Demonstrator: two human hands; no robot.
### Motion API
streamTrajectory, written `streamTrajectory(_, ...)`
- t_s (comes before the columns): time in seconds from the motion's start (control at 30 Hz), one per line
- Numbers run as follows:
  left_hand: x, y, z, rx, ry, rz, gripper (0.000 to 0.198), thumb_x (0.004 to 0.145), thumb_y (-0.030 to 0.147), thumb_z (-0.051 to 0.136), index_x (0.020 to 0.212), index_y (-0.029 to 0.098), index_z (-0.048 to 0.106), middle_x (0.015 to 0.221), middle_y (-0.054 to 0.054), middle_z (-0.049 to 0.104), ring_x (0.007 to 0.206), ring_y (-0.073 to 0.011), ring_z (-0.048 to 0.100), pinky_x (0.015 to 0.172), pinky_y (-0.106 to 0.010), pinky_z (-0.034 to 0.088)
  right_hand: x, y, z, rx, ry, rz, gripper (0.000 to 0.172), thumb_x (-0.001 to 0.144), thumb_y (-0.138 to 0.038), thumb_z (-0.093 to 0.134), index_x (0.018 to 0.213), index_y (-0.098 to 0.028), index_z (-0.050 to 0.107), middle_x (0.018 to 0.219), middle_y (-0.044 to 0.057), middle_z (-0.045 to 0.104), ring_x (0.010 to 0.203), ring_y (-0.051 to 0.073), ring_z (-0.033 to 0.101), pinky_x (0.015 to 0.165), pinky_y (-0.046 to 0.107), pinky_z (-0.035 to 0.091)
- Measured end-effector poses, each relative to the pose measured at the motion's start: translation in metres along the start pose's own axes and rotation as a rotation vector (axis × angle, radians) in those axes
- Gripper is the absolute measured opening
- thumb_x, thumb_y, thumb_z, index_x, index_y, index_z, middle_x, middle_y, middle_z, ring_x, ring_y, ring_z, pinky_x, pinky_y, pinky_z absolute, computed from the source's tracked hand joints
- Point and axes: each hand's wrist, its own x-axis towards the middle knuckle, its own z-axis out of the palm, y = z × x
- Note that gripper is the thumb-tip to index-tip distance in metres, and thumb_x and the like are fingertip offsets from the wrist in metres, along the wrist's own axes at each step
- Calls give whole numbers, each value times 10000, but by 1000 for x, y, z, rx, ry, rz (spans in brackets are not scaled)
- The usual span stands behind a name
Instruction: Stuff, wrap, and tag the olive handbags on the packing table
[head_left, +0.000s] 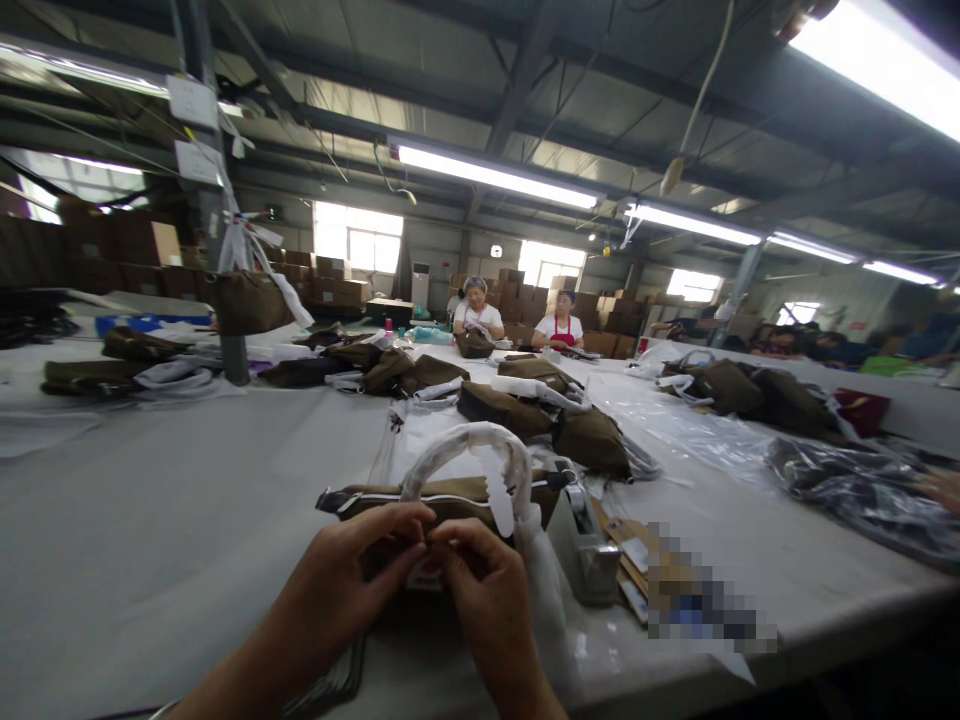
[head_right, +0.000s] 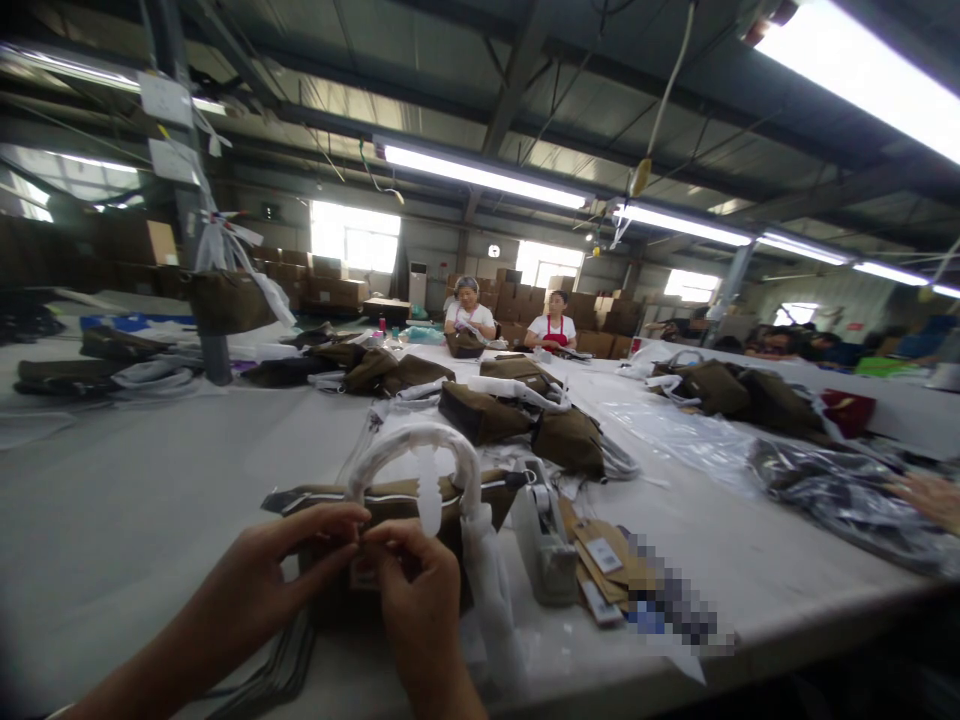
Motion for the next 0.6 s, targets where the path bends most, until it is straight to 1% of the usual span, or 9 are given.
streamTrajectory(0.17, -1, -3, 7, 3, 48, 18, 241, 852, 208, 701, 1072, 295, 749, 996, 33, 793, 875, -141, 761, 797, -157, 595, -1, -1, 1, -73, 10, -55, 118, 835, -195, 664, 825, -251, 767, 765, 5, 700, 708, 173, 658, 654, 257, 499)
streamTrajectory(0.3, 0, 0, 9, -9, 52, 12, 224, 845, 211, 697, 1047, 287, 759, 973, 26, 796, 856, -149, 762, 785, -168, 600, 1, -1, 3, -107, 2, -83, 142, 853, -197, 655, 840, -261, 781, 806, 15, 713, 749, 184, 671, 683, 262, 520)
streamTrajectory(0.37, 1, 0, 4, -47, 28, -32, 193, 855, 256, 702, 1037, 278, 760, 972, 22, 794, 815, -151, 762, 751, -176, 604, 0, 0, 0, -134, 12, -92, 146, 856, -218, 671, 925, -274, 787, 912, 24, 743, 808, 193, 691, 727, 267, 545)
streamTrajectory(0.4, 3, -2, -2, -56, 41, -64, 184, 861, 296, 707, 1037, 273, 756, 965, 20, 791, 781, -149, 757, 726, -179, 603, -2, 2, -2, -150, 35, -85, 174, 862, -241, 675, 995, -279, 780, 960, 29, 751, 817, 195, 699, 738, 270, 556)
streamTrajectory(0.43, 5, -6, -8, -49, 89, -98, 194, 867, 343, 711, 1042, 267, 749, 951, 18, 785, 744, -145, 746, 701, -184, 600, -5, 6, -6, -171, 72, -72, 202, 876, -278, 670, 1055, -278, 765, 967, 33, 755, 803, 195, 706, 733, 274, 564)
streamTrajectory(0.47, 7, -13, -15, -35, 179, -136, 223, 875, 391, 709, 1053, 258, 737, 939, 15, 776, 721, -140, 732, 694, -190, 594, -10, 11, -12, -199, 112, -51, 219, 897, -326, 655, 1086, -270, 750, 929, 37, 756, 768, 196, 707, 716, 279, 567)
streamTrajectory(0.5, 10, -22, -22, -41, 302, -181, 264, 880, 431, 707, 1072, 249, 720, 949, 9, 764, 734, -138, 721, 721, -199, 589, -16, 17, -19, -235, 144, -23, 233, 919, -382, 630, 1080, -257, 743, 858, 37, 749, 725, 198, 702, 692, 286, 566)
streamTrajectory(0.57, 14, -49, -32, -131, 537, -291, 353, 896, 493, 682, 1134, 233, 666, 1049, -13, 738, 869, -145, 710, 855, -225, 568, -32, 34, -33, -330, 157, 42, 305, 946, -482, 578, 1001, -235, 749, 781, 51, 735, 729, 225, 706, 708, 316, 566)
streamTrajectory(0.6, 15, -64, -34, -236, 592, -364, 399, 903, 518, 663, 1171, 224, 636, 1152, -37, 716, 985, -157, 698, 938, -246, 544, -41, 43, -39, -380, 152, 76, 341, 947, -512, 567, 991, -229, 754, 834, 69, 751, 807, 249, 720, 767, 339, 570)
